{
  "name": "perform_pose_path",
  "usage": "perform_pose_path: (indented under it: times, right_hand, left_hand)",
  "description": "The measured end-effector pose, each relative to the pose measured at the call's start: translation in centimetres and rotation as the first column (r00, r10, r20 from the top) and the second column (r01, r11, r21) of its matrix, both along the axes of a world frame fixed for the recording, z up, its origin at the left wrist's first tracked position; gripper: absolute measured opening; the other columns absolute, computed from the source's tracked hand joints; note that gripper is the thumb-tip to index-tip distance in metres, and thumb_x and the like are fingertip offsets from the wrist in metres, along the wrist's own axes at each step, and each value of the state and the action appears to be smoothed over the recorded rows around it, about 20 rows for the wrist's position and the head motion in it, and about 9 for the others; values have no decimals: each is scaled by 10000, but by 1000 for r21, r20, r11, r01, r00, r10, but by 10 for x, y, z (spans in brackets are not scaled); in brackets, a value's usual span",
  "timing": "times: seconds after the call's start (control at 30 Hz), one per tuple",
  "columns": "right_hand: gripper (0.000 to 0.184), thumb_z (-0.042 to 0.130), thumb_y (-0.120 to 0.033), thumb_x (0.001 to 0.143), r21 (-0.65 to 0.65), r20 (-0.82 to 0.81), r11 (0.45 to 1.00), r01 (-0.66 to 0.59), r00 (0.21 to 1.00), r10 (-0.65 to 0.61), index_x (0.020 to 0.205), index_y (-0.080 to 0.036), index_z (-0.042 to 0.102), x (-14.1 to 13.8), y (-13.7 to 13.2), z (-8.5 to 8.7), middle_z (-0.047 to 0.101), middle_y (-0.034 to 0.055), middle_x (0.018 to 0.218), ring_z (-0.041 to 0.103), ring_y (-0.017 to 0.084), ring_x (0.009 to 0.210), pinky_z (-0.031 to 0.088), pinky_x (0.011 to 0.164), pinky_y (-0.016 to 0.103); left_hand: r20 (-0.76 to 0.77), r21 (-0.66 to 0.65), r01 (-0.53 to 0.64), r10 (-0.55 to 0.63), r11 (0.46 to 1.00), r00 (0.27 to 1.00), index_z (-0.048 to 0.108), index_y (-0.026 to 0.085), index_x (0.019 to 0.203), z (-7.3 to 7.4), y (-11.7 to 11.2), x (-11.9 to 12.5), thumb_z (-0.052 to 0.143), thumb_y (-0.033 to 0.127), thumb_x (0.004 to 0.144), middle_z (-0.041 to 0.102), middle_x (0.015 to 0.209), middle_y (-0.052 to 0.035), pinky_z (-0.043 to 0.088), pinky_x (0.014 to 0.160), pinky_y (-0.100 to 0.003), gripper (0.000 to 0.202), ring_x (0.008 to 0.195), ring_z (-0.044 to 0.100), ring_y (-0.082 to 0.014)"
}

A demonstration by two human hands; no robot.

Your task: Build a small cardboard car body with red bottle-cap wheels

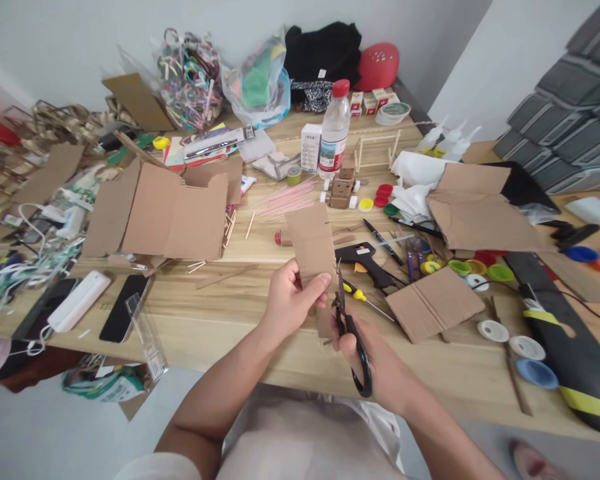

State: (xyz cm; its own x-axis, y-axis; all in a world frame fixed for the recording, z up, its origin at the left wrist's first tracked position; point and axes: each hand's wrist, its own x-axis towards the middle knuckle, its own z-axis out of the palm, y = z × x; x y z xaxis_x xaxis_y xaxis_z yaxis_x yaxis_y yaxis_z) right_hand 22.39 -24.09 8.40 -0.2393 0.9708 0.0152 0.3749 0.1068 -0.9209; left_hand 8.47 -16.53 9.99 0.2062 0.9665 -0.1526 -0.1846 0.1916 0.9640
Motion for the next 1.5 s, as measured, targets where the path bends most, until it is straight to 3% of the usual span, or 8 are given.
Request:
perform_pose_path:
  times: [0.2, 0.4, 0.6, 0.9, 1.03, 1.2, 1.27, 1.5]
  right_hand:
    - [713, 148, -939, 876, -13, 1, 998, 57, 998, -57, 755, -281, 394, 1, -4, -3, 482, -20, 627, 456, 182, 548, 383, 509, 323]
    - [718, 137, -907, 905, -17, -39, 1000, 21, 999, -22, 854, -272, 469, 7, -11, -5, 549, 7, 737, 528, 203, 642, 496, 600, 348]
    - [681, 161, -889, 921, 4, -38, 999, 34, 999, -34, 873, -275, 451, 12, -11, -7, 531, 0, 749, 520, 205, 651, 520, 643, 370]
    - [731, 170, -960, 849, 33, -43, 994, 100, 994, -99, 761, -274, 409, 13, -8, -3, 477, -21, 659, 432, 176, 569, 393, 529, 323]
    - [753, 206, -1011, 802, -3, -33, 986, 170, 985, -170, 692, -285, 374, 11, -9, -4, 456, -36, 558, 411, 162, 494, 327, 473, 312]
    - [610, 385, -857, 911, -138, -65, 968, 209, 973, -220, 699, -286, 413, 7, -14, -10, 449, -45, 496, 466, 169, 437, 331, 436, 293]
    - [601, 376, -855, 910, -196, -81, 961, 195, 973, -214, 714, -289, 418, 6, -15, -11, 447, -48, 482, 466, 170, 403, 311, 406, 289]
    - [748, 218, -989, 830, 33, -43, 963, 267, 963, -265, 744, -279, 437, 12, -15, -6, 516, -26, 565, 468, 168, 483, 406, 492, 314]
  left_hand:
    - [-13, 0, 18, -18, 1000, 1000, 555, 213, 693, 2, -1, 6, 883, 525, 611, 554, 512, 74, 457, 436, -215, 460, 431, 519, -88]
    - [2, 63, -43, 43, 997, 999, 569, 210, 694, 4, 1, 11, 885, 561, 627, 609, 529, 54, 478, 442, -221, 477, 441, 563, -104]
    - [-44, 83, -11, 15, 996, 999, 568, 215, 705, 3, -2, 15, 881, 529, 656, 604, 524, 54, 478, 448, -230, 446, 441, 572, -113]
    - [-53, 53, 3, 0, 999, 999, 567, 215, 694, 7, -3, 21, 881, 520, 630, 602, 508, 58, 467, 430, -226, 442, 416, 549, -105]
    - [-49, 46, 15, -13, 999, 999, 569, 216, 681, 10, -2, 22, 891, 542, 604, 602, 503, 60, 460, 417, -219, 465, 409, 544, -100]
    - [-53, 41, 28, -26, 999, 998, 561, 217, 669, 8, -3, 24, 899, 568, 602, 589, 484, 61, 461, 410, -221, 492, 403, 537, -103]
    - [-49, 24, 39, -38, 999, 998, 558, 216, 668, 7, -5, 25, 896, 572, 600, 593, 489, 58, 463, 412, -222, 495, 410, 541, -104]
    - [-36, -64, 160, -162, 985, 986, 560, 214, 675, 5, -16, 30, 884, 539, 612, 577, 498, 57, 480, 449, -227, 464, 426, 519, -94]
